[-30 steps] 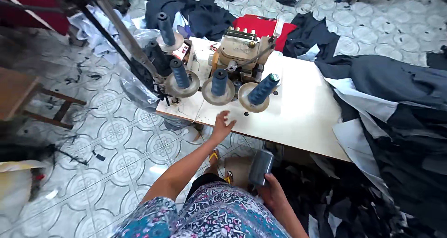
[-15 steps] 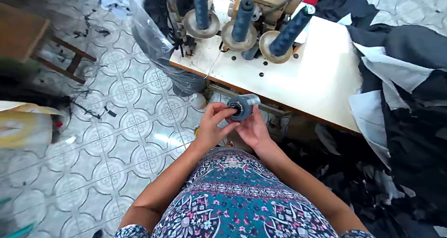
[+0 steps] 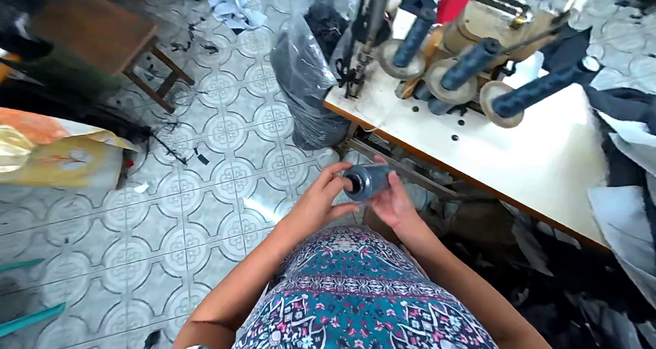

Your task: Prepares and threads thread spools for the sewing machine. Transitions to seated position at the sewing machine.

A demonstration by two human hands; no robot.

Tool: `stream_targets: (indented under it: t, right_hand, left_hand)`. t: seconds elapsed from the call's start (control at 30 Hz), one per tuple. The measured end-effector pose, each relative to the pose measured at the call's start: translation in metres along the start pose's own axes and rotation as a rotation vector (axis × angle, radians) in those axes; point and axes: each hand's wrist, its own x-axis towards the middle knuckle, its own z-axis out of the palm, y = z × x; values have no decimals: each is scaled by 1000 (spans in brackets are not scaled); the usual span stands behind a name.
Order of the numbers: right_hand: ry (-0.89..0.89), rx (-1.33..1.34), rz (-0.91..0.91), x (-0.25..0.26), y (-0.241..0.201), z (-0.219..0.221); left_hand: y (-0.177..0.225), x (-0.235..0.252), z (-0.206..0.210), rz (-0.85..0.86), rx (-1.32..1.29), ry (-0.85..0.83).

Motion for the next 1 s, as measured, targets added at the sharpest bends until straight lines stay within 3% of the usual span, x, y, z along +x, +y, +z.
stream_targets:
  t: [0.27, 0.43, 0.67, 0.9, 1.0]
  right_hand:
    - [-105, -124, 241, 48, 77, 97]
    - [-103, -258, 169, 76, 100, 141]
    - [5, -180, 54, 129, 122, 191]
    - [64, -100, 180, 199, 137, 223]
    - [-39, -89, 259, 239, 128, 229]
  left_hand:
    - [-63, -66, -113, -110, 6, 17]
    - [-78, -85, -145, -255, -65, 110]
    - [-106, -58, -178, -312, 63, 317]
    - [-158, -32, -209, -443, 74, 396]
    - [-183, -15, -233, -459, 9, 366]
